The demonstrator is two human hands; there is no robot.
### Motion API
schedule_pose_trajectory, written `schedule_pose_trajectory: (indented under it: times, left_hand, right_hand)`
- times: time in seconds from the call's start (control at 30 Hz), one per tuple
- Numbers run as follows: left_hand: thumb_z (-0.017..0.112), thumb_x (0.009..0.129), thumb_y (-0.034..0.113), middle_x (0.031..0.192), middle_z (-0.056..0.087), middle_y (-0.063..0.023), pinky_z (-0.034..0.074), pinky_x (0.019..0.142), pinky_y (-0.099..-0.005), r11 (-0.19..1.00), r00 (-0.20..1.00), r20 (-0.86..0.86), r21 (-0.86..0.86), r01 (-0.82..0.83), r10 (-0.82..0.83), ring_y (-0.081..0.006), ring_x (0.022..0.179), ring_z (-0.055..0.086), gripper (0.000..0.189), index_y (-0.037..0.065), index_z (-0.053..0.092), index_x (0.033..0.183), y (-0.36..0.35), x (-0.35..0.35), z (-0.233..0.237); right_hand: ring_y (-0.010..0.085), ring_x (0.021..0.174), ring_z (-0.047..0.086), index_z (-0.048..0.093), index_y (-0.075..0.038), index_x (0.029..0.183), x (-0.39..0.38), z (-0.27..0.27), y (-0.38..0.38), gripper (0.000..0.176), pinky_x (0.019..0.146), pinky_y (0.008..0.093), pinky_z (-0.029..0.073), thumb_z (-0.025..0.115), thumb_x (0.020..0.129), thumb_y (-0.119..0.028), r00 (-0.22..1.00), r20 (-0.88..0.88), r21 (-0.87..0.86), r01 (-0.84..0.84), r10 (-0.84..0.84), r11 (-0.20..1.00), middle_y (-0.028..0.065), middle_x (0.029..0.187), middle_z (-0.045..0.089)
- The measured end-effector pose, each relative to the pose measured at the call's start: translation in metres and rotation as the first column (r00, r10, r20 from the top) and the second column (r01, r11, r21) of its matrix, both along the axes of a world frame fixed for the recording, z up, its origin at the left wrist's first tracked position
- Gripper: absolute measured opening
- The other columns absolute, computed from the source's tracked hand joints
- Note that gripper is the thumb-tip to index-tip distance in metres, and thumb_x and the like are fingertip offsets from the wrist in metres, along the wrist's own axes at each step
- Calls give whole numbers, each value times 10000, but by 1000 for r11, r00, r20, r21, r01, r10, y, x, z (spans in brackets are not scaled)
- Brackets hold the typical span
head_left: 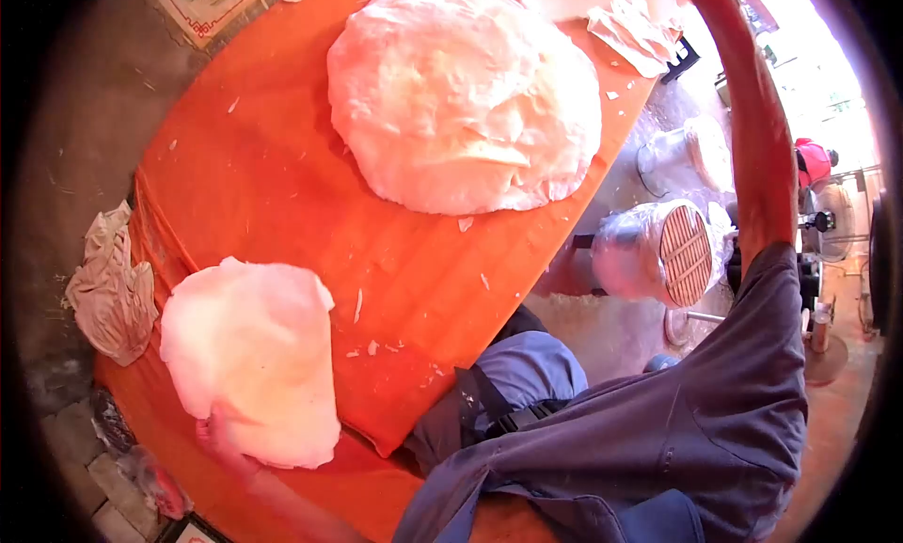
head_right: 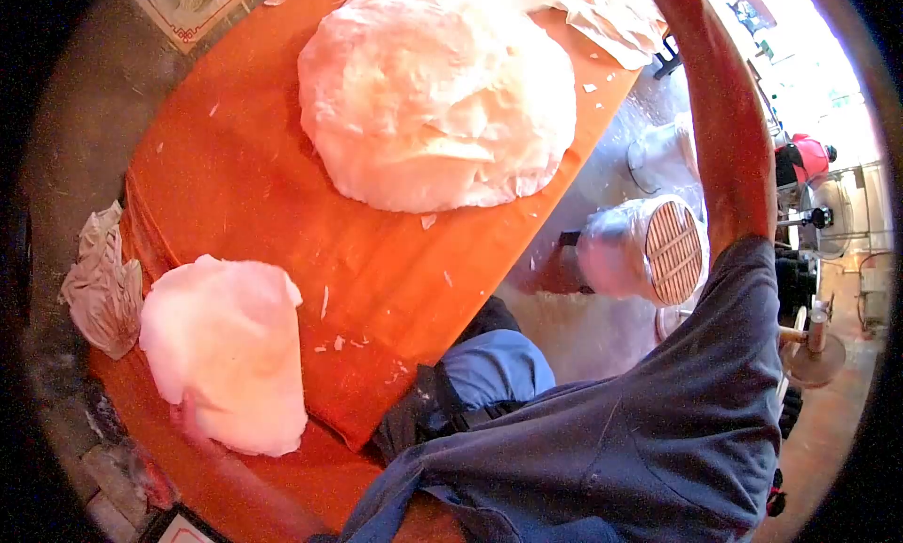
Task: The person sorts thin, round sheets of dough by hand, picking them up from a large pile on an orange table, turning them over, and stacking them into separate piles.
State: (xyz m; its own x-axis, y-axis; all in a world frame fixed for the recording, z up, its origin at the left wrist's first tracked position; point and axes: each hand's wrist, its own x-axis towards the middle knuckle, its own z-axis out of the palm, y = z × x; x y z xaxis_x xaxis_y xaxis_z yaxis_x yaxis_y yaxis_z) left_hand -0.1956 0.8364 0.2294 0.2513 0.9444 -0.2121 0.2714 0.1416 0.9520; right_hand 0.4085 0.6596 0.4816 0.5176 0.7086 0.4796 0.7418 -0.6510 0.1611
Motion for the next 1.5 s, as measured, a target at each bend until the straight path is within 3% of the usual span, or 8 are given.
schedule_pose_trajectory:
  times: [0.07,0.2,0.33,0.7,0.9,1.0,1.13,1.5]
  left_hand:
    - [632,889,259,1309,523,-172,451,934,-414,1000,999,-32,-14,11,-12,-289,1168,517,515,17,504,1325,-5,35,31]
    - [600,911,278,1262,564,-157,432,970,-369,997,989,-128,-13,-79,77,-254,1129,549,508,-13,503,1316,-50,133,103]
    - [543,938,243,1269,557,-167,421,993,-370,989,984,-103,54,-138,143,-269,1149,537,476,-16,487,1333,-66,233,143]
    - [528,940,151,1155,623,-97,491,913,-359,963,893,361,108,247,-269,-216,1055,596,352,27,545,1268,-65,397,77]
    - [623,896,71,1157,631,-70,526,861,-359,959,885,443,-284,-12,142,-180,1062,596,289,30,592,1181,-130,449,-83]
    - [583,932,95,1078,632,-53,495,853,-318,963,853,519,-255,86,61,-156,1008,587,223,10,599,1137,-150,438,-105]
    - [436,1012,287,1186,579,-67,428,960,-349,958,755,647,-143,250,-101,-193,1114,534,372,-3,556,1211,-158,451,-77]
    - [420,1031,229,1289,558,-111,397,1010,-318,963,830,515,-31,268,-214,-187,1182,512,404,-60,533,1289,-157,462,-65]
  right_hand:
    - [275,684,650,682,-33,934,83,-46,-26,155,670,387,517,571,854,-106,932,15,200,-357,361,913,138,847,686]
    - [250,709,657,640,-70,1029,86,-203,-58,212,583,377,507,538,880,-180,942,-118,-351,-334,313,875,139,783,654]
    - [358,1065,534,488,-107,1331,51,-359,-133,656,815,460,489,721,762,-334,720,-446,-53,-615,532,787,192,1137,540]
    - [326,1044,584,651,-70,1077,56,-315,-179,260,821,419,504,672,836,-167,450,-677,476,-336,582,813,172,1119,610]
    - [223,610,628,656,0,857,73,-282,-203,132,557,318,483,692,853,-127,471,-831,426,196,296,883,151,715,634]
    - [149,650,595,649,-8,959,55,-268,-175,185,603,281,482,706,853,-149,343,-829,469,-6,443,883,89,761,649]
    - [415,959,600,567,6,1206,12,-263,-99,582,822,438,488,771,760,-308,307,-668,560,-393,678,729,234,1052,625]
    - [430,670,606,553,11,1071,-4,-287,-41,386,570,472,477,660,776,-212,553,-668,416,-278,498,866,232,735,623]
